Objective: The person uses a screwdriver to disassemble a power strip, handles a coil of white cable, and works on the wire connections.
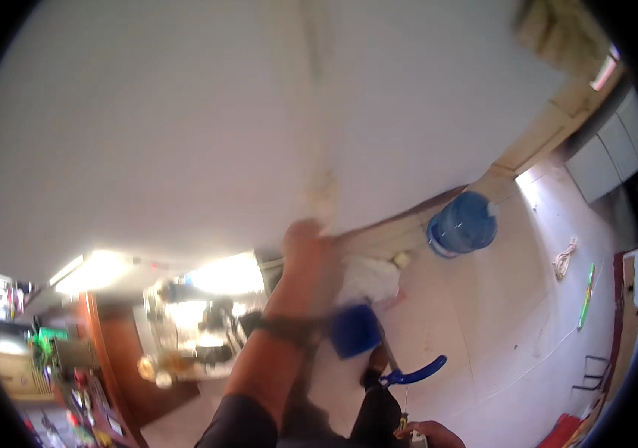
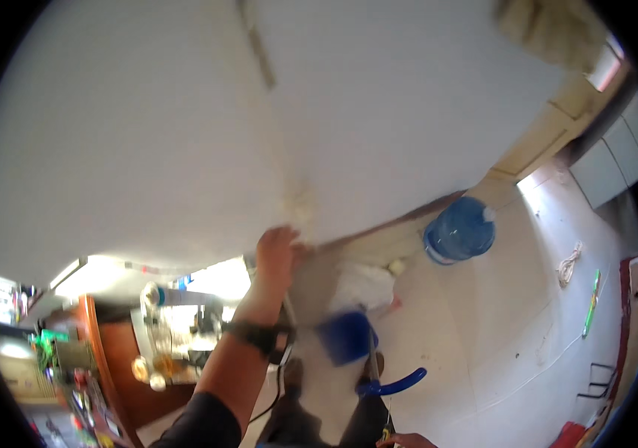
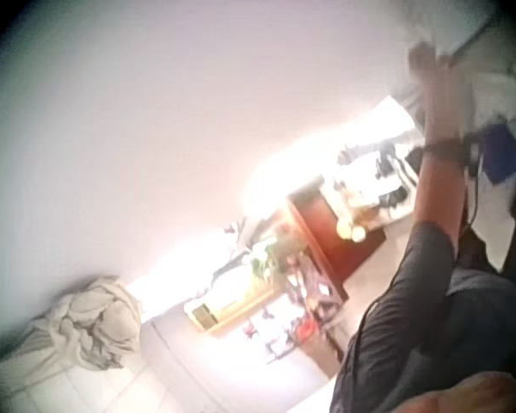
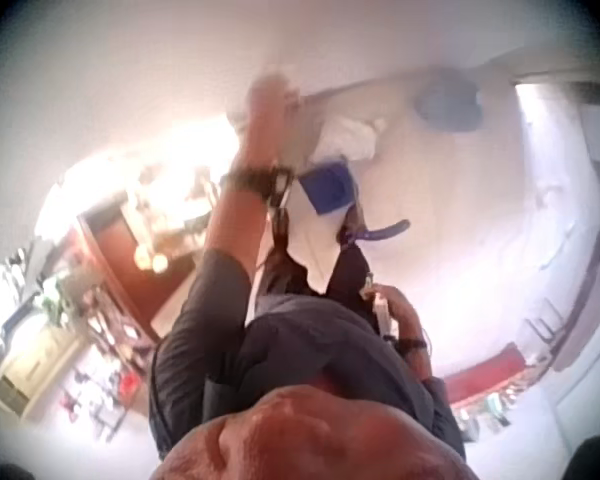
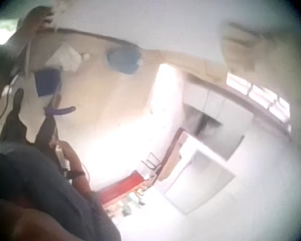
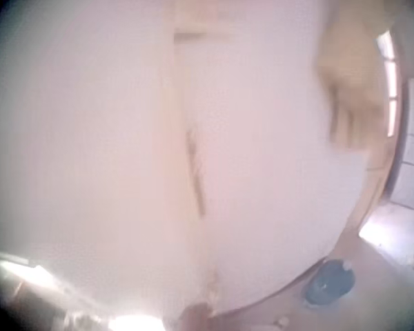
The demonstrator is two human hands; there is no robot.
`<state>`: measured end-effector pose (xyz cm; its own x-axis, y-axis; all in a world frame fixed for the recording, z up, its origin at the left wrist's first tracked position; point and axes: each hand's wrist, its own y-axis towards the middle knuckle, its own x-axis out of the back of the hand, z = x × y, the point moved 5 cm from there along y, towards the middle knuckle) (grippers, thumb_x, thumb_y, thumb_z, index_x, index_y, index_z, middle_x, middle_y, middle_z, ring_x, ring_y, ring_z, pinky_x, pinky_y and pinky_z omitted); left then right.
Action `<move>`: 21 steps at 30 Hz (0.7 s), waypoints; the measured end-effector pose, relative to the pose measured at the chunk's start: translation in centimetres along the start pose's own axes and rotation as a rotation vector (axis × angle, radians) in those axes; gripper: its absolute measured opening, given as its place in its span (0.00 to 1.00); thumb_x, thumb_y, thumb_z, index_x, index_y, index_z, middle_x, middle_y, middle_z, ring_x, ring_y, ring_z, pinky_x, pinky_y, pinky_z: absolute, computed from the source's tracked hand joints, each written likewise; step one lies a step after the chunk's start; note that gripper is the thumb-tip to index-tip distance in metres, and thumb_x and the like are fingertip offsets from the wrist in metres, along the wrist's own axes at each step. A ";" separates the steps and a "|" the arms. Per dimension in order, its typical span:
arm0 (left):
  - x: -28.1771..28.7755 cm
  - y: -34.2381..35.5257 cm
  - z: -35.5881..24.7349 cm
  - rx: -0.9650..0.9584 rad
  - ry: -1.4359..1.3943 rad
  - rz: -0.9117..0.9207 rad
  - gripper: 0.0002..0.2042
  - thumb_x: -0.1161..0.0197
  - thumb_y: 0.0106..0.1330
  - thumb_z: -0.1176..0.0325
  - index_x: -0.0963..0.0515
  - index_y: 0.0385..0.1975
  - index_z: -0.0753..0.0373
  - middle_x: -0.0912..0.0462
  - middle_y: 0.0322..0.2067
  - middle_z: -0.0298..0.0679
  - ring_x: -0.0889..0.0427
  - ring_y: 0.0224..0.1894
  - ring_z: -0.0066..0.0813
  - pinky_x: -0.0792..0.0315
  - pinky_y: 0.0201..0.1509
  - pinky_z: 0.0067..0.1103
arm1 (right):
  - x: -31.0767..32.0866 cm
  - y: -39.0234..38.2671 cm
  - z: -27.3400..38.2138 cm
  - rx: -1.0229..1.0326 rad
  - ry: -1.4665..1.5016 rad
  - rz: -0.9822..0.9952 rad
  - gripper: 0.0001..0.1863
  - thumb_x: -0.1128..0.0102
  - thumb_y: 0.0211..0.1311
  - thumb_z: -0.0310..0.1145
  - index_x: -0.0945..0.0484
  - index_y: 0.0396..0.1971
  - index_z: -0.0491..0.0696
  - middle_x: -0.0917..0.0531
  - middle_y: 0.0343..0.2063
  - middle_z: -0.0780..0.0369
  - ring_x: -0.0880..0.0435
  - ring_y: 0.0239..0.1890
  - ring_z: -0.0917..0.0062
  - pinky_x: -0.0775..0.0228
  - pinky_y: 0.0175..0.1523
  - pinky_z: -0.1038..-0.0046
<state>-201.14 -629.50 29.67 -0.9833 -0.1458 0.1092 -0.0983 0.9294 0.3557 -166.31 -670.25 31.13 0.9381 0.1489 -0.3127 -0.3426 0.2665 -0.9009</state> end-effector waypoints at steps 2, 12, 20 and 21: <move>0.0 1.4 -3.2 0.768 -0.221 -0.221 0.13 0.44 0.71 0.62 0.27 0.47 0.64 0.18 0.40 0.40 0.17 0.33 0.29 0.30 0.27 0.20 | -0.7 -0.5 0.1 0.033 0.024 -0.043 0.19 0.45 0.65 0.45 0.14 0.38 0.44 0.14 0.33 0.63 0.18 0.33 0.78 0.25 0.39 0.74; -1.1 13.9 -31.8 -0.643 0.764 -0.127 0.13 0.43 0.64 0.78 0.26 0.48 0.69 0.24 0.55 0.47 0.16 0.34 0.32 0.23 0.33 0.21 | -2.0 -1.7 1.8 0.136 0.150 -0.050 0.16 0.39 0.60 0.43 0.14 0.34 0.45 0.14 0.31 0.64 0.18 0.30 0.78 0.26 0.38 0.76; -2.1 18.3 -45.6 -0.965 1.045 -0.267 0.11 0.44 0.58 0.78 0.24 0.41 0.64 0.31 0.65 0.40 0.15 0.33 0.35 0.22 0.30 0.25 | -1.0 -2.6 0.6 0.259 0.260 -0.016 0.16 0.42 0.64 0.42 0.16 0.37 0.44 0.15 0.32 0.64 0.18 0.32 0.78 0.26 0.39 0.77; -2.4 18.8 -46.3 -0.973 1.038 -0.262 0.11 0.44 0.58 0.78 0.24 0.41 0.64 0.31 0.65 0.40 0.15 0.33 0.35 0.22 0.30 0.25 | -1.0 -3.0 0.7 0.289 0.279 0.002 0.16 0.44 0.65 0.42 0.16 0.37 0.43 0.15 0.32 0.64 0.18 0.33 0.78 0.26 0.40 0.77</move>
<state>-193.54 -627.35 79.04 -0.3592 -0.8411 0.4044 0.3024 0.3050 0.9030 -166.23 -670.51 34.32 0.9017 -0.1042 -0.4197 -0.3070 0.5291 -0.7911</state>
